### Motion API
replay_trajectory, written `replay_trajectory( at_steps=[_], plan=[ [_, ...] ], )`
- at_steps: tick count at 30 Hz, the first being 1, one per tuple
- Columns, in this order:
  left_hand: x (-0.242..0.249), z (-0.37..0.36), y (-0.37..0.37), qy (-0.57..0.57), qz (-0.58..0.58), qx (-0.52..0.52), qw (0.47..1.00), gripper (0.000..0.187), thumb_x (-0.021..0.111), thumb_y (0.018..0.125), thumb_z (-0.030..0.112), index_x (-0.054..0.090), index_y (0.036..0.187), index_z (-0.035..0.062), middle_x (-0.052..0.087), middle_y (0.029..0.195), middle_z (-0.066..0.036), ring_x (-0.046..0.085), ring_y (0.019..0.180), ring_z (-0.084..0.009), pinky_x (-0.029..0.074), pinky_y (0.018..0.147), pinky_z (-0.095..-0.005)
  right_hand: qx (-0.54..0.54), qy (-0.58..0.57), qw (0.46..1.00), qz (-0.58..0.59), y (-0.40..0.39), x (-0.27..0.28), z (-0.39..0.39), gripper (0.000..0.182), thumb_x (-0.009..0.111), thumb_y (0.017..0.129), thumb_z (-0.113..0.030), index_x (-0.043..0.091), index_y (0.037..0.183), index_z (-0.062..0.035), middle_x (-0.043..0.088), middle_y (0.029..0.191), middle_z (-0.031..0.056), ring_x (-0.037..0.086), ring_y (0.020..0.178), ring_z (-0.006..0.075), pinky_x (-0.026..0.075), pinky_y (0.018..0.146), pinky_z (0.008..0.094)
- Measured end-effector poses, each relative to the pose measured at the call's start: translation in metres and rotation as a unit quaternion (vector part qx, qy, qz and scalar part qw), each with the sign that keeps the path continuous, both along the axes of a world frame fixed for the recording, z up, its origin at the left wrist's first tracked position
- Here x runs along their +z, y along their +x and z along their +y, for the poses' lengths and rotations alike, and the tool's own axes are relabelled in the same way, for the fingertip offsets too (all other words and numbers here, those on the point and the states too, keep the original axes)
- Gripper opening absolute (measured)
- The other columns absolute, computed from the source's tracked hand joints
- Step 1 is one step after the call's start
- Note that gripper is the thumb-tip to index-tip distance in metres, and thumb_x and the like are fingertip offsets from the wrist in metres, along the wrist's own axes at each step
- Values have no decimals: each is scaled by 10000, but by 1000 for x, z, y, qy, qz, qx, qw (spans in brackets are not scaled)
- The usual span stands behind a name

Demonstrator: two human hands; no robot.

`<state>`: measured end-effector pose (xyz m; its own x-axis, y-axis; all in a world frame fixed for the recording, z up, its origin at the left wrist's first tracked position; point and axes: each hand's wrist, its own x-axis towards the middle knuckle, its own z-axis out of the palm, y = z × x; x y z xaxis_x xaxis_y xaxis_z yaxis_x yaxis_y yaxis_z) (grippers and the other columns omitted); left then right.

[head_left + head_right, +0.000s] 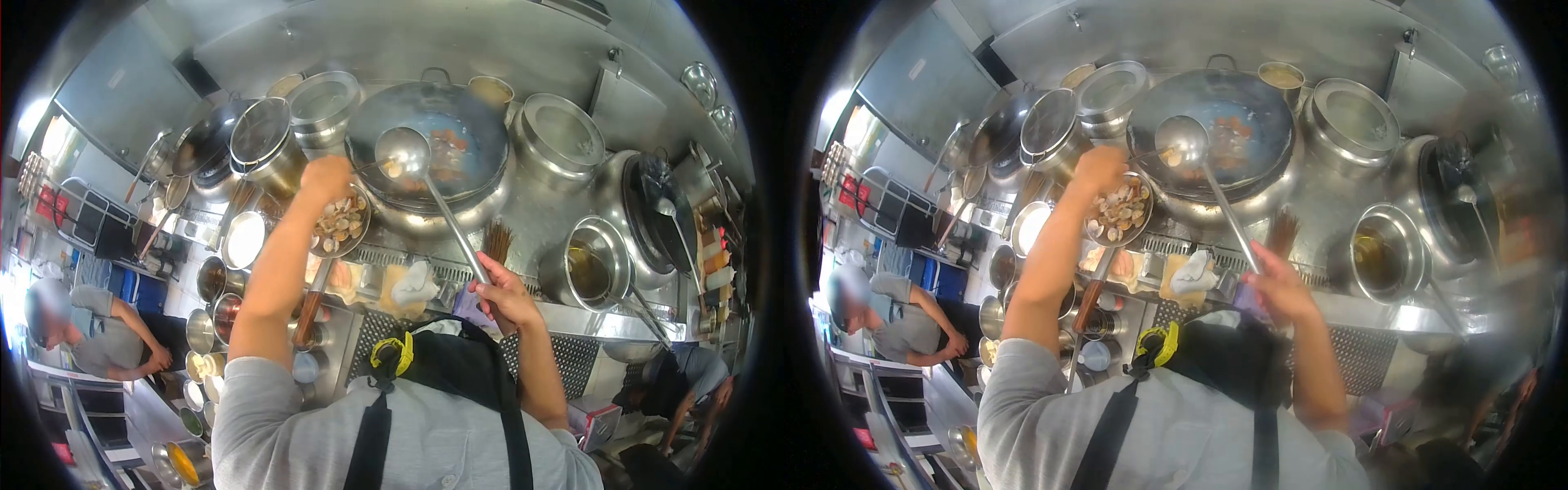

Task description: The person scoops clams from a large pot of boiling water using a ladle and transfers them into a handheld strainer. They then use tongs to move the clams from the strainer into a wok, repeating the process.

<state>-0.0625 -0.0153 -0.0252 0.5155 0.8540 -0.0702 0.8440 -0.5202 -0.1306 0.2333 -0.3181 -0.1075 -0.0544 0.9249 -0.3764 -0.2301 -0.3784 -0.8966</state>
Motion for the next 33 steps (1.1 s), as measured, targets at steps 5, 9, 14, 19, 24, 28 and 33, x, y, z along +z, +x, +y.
replay_trajectory(
  at_steps=[5, 9, 14, 19, 24, 28, 33],
  plan=[
    [8, -3, -41, 22, -59, 17, 998, 274, 668, 916, 291, 767, 941, 36, 745, 961, -200, 717, 965, -385, 573, 844, -479, -7, -3, 1000, -3, -5, 4, 0, 762, 604, 928, -7, 290, 1614, -110, 659, 1043, 112, 572, 624, 117, 486, 493, 261],
    [20, -24, -75, -5, -72, 64, 995, 295, 672, 911, 296, 763, 932, 17, 744, 958, -218, 721, 947, -397, 577, 837, -487, 1, 7, 1000, -26, -1, -10, 0, 748, 608, 943, -5, 311, 1613, -155, 686, 1069, 95, 560, 626, 99, 495, 527, 255],
    [-23, -30, -111, -34, -25, 110, 993, 339, 689, 888, 341, 762, 958, 17, 735, 964, -234, 716, 954, -402, 570, 852, -498, -2, 20, 991, -136, -15, -6, -3, 727, 623, 946, -20, 345, 1603, -162, 692, 1039, 65, 564, 623, 80, 502, 549, 243],
    [-51, -28, -125, -67, -29, 143, 987, 404, 713, 859, 377, 767, 953, -12, 733, 992, -259, 720, 979, -398, 575, 868, -481, -33, 59, 970, -234, -19, -1, -9, 719, 628, 930, -16, 365, 1592, -111, 659, 1047, 41, 569, 631, 77, 483, 544, 233],
    [-26, -23, -121, -32, -94, 103, 990, 374, 700, 859, 342, 757, 891, -27, 730, 963, -264, 715, 963, -408, 570, 860, -484, -63, 104, 899, -420, 9, 2, 5, 658, 626, 942, -84, 410, 1564, -81, 659, 857, 47, 574, 602, 107, 507, 589, 279],
    [1, -27, -86, -41, -139, 62, 988, 315, 680, 877, 315, 755, 875, 9, 722, 897, -252, 705, 917, -429, 562, 834, -500, -61, 110, 847, -516, 36, 19, 52, 653, 622, 942, -146, 415, 1556, -66, 634, 706, 73, 595, 581, 144, 514, 609, 331],
    [-1, -33, -59, -42, -163, 42, 985, 310, 666, 904, 325, 764, 906, 30, 723, 897, -244, 705, 909, -426, 560, 840, -502, -69, 105, 859, -497, 61, 8, 94, 650, 618, 934, -188, 420, 1540, -59, 674, 889, 197, 653, 743, 316, 521, 763, 418]
  ],
)
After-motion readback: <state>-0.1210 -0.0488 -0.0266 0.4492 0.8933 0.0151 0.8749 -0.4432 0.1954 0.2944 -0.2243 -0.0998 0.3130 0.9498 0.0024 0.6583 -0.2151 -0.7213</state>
